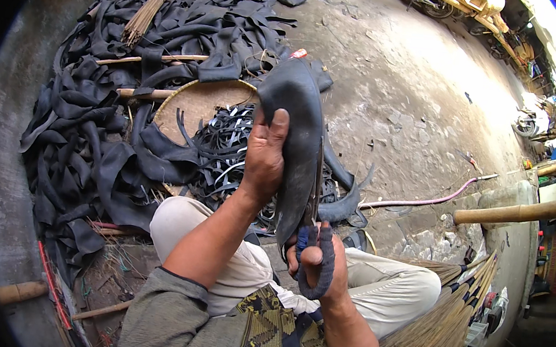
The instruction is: The person sits on the ground and uses a knife to cut a piece of black rubber into thin strips. They hold the rubber with one hand and cut with the other, repeatedly adjusting the piece as they work. Cut strips accumulate in a pile on the floor.
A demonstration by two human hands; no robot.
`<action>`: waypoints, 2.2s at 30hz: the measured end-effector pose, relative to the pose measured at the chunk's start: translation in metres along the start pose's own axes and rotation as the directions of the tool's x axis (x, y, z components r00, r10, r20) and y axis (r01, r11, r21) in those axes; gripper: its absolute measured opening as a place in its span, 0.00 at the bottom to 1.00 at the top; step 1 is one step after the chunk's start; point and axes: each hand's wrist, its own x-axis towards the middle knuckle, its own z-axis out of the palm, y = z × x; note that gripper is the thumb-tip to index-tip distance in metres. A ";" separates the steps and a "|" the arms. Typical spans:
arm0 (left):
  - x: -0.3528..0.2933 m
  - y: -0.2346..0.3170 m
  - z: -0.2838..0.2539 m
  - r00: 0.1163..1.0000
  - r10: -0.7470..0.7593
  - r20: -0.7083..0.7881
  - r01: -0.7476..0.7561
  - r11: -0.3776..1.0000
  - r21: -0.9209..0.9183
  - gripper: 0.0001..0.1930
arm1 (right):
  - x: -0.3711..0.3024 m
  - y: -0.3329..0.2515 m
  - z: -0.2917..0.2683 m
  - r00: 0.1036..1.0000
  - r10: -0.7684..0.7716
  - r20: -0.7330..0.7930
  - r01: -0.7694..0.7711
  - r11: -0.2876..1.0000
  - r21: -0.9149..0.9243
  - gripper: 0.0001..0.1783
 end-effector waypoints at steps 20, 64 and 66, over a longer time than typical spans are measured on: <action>0.040 0.025 -0.023 0.951 -0.187 -0.248 0.231 0.959 0.163 0.21 | -0.034 0.025 -0.038 0.985 -0.007 0.174 0.105 0.823 -0.559 0.27; 0.022 0.001 -0.005 0.995 -0.103 0.004 0.099 0.966 0.239 0.19 | -0.032 0.017 -0.012 1.000 0.013 0.020 -0.008 0.970 -0.242 0.17; 0.023 0.001 -0.005 0.997 -0.073 0.010 0.069 0.967 0.247 0.19 | -0.033 0.022 -0.010 0.999 0.041 -0.010 -0.042 0.978 -0.204 0.16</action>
